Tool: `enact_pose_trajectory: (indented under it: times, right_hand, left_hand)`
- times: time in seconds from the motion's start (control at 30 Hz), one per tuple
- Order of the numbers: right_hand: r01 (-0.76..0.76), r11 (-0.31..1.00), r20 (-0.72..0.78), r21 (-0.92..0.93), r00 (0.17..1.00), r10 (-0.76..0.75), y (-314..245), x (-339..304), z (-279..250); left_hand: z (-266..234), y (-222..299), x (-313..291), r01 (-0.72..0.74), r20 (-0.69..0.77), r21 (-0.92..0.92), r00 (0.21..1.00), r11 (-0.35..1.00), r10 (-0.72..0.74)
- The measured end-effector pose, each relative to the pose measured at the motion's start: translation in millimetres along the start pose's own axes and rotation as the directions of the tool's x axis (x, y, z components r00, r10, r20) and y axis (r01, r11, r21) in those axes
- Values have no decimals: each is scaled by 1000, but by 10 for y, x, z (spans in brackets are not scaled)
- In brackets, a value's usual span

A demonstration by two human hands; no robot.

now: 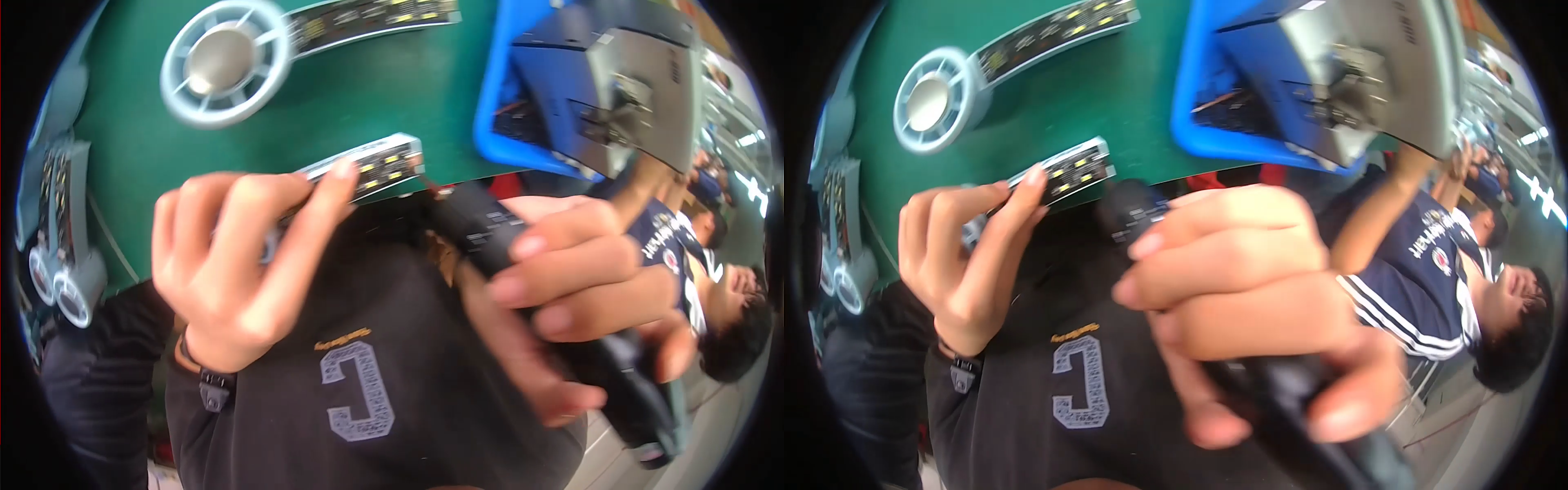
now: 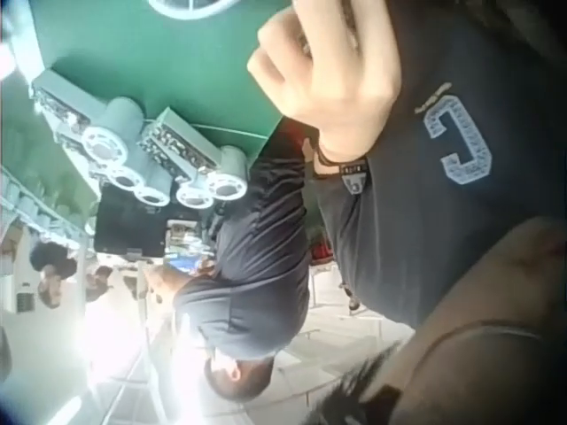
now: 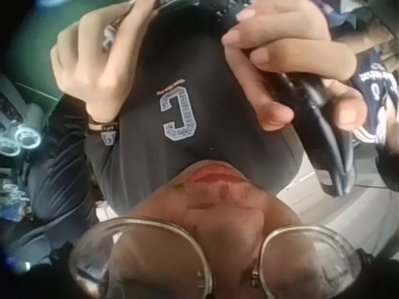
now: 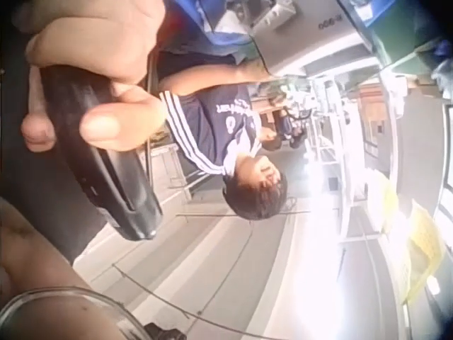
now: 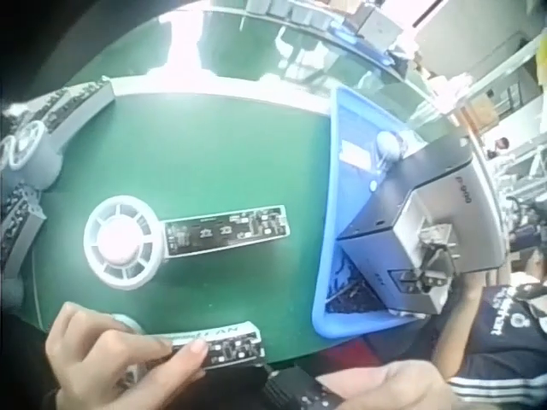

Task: Use an electric screwdriver to secure components on a circuit board at a factory assembly line.

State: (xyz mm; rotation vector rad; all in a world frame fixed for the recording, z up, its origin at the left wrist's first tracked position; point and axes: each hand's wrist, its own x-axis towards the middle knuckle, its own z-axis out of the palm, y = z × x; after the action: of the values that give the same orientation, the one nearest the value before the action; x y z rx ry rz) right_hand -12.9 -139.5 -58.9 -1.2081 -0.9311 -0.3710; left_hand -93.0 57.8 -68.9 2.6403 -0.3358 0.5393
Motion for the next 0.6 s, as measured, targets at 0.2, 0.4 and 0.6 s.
enact_pose_trajectory:
  times: [0.2,0.4,0.6]
  right_hand:
    - [186,965,-74,-182,976,-202,-352,461,-243]
    - [5,910,-322,-414,935,-151,-227,1016,-807]
    - [-60,817,-269,-573,956,-118,-77,1036,-892]
  left_hand:
    - [29,106,45,55,1,87,998,995,-55]
    - [-52,44,40,79,35,55,996,995,-81]
    - [-40,73,58,98,23,32,995,995,-99]
